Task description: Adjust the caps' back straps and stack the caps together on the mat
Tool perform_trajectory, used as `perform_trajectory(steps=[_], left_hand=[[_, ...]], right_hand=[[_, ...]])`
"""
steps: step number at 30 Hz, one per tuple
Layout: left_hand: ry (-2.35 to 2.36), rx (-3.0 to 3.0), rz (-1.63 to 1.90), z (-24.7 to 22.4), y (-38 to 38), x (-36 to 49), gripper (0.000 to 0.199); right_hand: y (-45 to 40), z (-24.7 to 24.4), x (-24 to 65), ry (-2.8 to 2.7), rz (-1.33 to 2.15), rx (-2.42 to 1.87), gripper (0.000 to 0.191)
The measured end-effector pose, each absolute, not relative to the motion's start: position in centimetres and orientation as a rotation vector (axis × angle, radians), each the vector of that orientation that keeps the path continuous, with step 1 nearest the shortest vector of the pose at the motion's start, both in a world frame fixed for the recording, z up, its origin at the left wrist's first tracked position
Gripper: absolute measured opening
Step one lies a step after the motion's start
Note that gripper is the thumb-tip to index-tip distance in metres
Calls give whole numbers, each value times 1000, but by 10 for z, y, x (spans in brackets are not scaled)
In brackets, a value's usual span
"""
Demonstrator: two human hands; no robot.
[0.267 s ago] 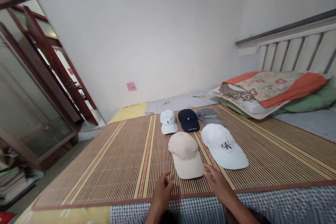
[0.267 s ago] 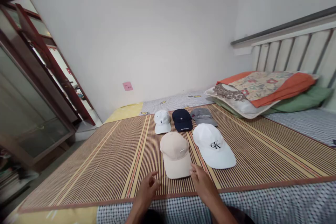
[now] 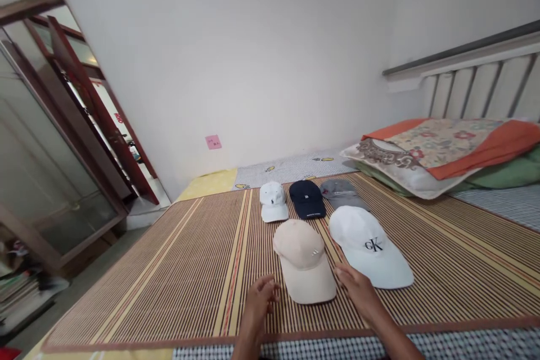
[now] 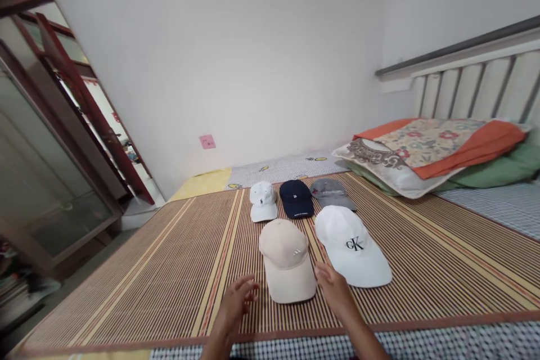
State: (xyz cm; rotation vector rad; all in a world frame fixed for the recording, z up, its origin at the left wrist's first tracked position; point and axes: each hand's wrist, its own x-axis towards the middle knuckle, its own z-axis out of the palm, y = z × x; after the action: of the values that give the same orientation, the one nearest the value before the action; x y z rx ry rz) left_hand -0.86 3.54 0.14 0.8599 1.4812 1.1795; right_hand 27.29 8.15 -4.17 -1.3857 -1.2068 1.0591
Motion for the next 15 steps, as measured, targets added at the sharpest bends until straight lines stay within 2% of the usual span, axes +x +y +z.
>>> perform_trajectory(steps=[8,15], left_hand=[[1263,525,1284,-3,97,9,6],[1107,397,1208,-7,124,18,11]], right_hand=[[127,-39,262,-952,1247,-1306,39],[148,-43,248,-843,1404,-1223,32]])
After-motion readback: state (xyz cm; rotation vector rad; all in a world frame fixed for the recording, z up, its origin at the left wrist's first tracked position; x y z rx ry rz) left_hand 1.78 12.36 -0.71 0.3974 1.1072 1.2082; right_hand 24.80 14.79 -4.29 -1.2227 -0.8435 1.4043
